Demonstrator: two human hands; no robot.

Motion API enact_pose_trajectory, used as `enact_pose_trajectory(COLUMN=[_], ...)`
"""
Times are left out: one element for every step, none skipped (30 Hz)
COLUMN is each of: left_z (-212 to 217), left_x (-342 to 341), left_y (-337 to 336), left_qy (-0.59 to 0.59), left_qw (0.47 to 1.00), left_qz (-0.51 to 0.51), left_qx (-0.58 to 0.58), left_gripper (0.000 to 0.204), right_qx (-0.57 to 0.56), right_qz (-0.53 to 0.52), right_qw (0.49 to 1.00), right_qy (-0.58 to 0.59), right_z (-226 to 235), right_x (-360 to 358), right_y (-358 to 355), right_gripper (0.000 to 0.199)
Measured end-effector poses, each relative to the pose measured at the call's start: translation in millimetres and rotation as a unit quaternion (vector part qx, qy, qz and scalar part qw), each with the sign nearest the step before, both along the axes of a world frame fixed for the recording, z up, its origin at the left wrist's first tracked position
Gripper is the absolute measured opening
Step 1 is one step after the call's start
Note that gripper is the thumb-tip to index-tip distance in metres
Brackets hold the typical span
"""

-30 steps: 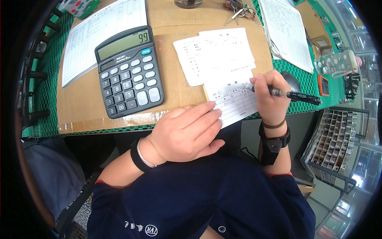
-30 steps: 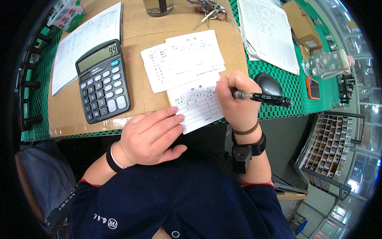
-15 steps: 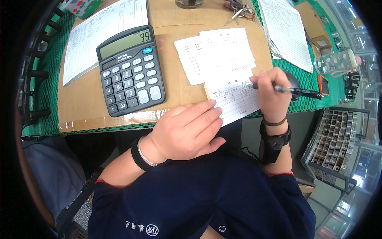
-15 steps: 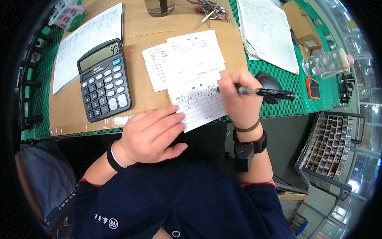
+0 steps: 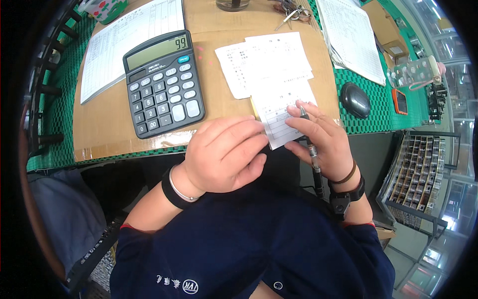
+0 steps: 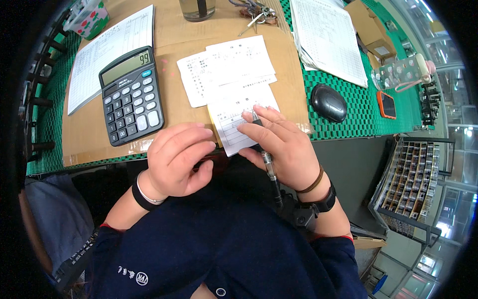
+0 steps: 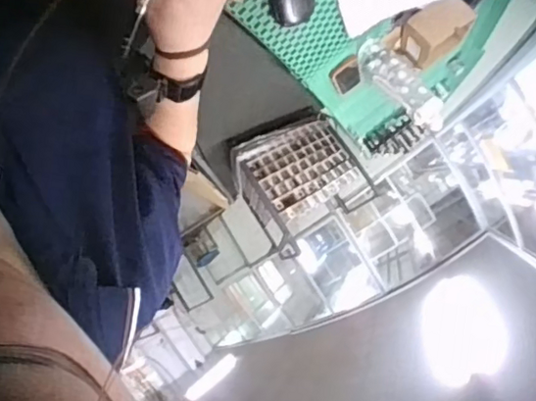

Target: The person counts metal pistons, uses a calculator to determine totals, and records the information on a production log sheet.

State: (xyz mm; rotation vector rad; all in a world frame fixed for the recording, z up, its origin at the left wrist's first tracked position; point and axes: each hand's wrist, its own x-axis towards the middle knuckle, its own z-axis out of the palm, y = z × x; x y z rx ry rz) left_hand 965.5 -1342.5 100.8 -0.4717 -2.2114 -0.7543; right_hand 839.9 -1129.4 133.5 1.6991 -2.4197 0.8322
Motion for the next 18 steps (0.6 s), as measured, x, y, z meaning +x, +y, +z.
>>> enact_pose_trajectory(left_z=[-0.4, -0.4, 2.3, 2.3, 2.1, 1.9, 1.9, 2.0, 1.9, 2.0, 2.2, 2.4, 2.5, 2.5, 2.6, 2.4, 2.1, 1.9], left_x=[-0.9, -0.9, -0.7, -0.6, -0.6, -0.4, -0.5, -0.8, -0.7, -0.5, -0.2, -0.2, -0.3, -0.3, -0.3, -0.3, -0.4, -0.6], left_y=[-0.2, -0.1, 0.3, 0.1, -0.4, -0.4, -0.2, 0.0, 0.2, 0.3, 0.3, 0.4, 0.4, 0.5, 0.5, 0.4, 0.4, 0.3], left_qy=[0.000, 0.000, -0.008, -0.007, -0.008, -0.008, -0.008, -0.005, -0.003, -0.003, -0.004, -0.005, -0.005, -0.004, -0.003, -0.003, -0.002, -0.001], left_qw=[1.000, 1.000, 0.999, 0.999, 0.999, 0.999, 0.999, 0.999, 0.999, 0.999, 0.999, 0.999, 0.999, 0.999, 0.999, 0.999, 0.999, 0.999], left_qz=[0.006, 0.013, 0.013, 0.013, 0.014, 0.015, 0.015, 0.017, 0.019, 0.019, 0.019, 0.020, 0.020, 0.019, 0.019, 0.020, 0.019, 0.019], left_qx=[0.012, 0.024, 0.033, 0.032, 0.033, 0.035, 0.034, 0.032, 0.031, 0.031, 0.030, 0.030, 0.030, 0.030, 0.030, 0.030, 0.030, 0.031], left_gripper=[0.026, 0.027, 0.030, 0.030, 0.030, 0.029, 0.029, 0.028, 0.028, 0.028, 0.027, 0.027, 0.027, 0.026, 0.026, 0.026, 0.026, 0.026], right_qx=[0.011, 0.010, 0.012, 0.014, 0.013, 0.015, 0.018, 0.017, 0.017, 0.017, 0.017, 0.016, 0.016, 0.016, 0.013, 0.009, 0.009, 0.010], right_qz=[-0.006, -0.006, -0.005, -0.005, -0.005, -0.008, -0.010, -0.010, -0.013, -0.016, -0.016, -0.018, -0.020, -0.020, -0.022, -0.023, -0.023, -0.023], right_qw=[1.000, 1.000, 1.000, 1.000, 1.000, 1.000, 1.000, 1.000, 1.000, 1.000, 1.000, 1.000, 1.000, 1.000, 1.000, 1.000, 1.000, 1.000], right_qy=[0.010, 0.010, 0.005, -0.001, 0.000, 0.000, 0.001, 0.001, 0.003, 0.004, 0.004, 0.005, 0.006, 0.006, 0.006, 0.006, 0.006, 0.009], right_z=[-1.0, -0.6, 0.2, 0.7, 0.5, 0.1, -0.1, -0.2, -0.3, -0.4, -0.6, -0.6, -0.6, -0.6, -0.7, -0.7, -0.7, -0.4], right_x=[1.1, 2.0, 2.5, 2.9, 3.5, 4.2, 4.7, 5.0, 5.5, 5.9, 6.4, 6.8, 7.0, 7.2, 7.4, 7.5, 7.5, 7.2], right_y=[0.2, -0.1, -0.6, -1.0, -1.2, -1.0, -1.0, -1.1, -1.2, -1.4, -1.8, -2.3, -2.5, -2.5, -2.5, -2.6, -2.6, -2.7], right_gripper=[0.046, 0.046, 0.046, 0.047, 0.047, 0.047, 0.048, 0.048, 0.048, 0.047, 0.047, 0.047, 0.047, 0.047, 0.047, 0.047, 0.047, 0.047])
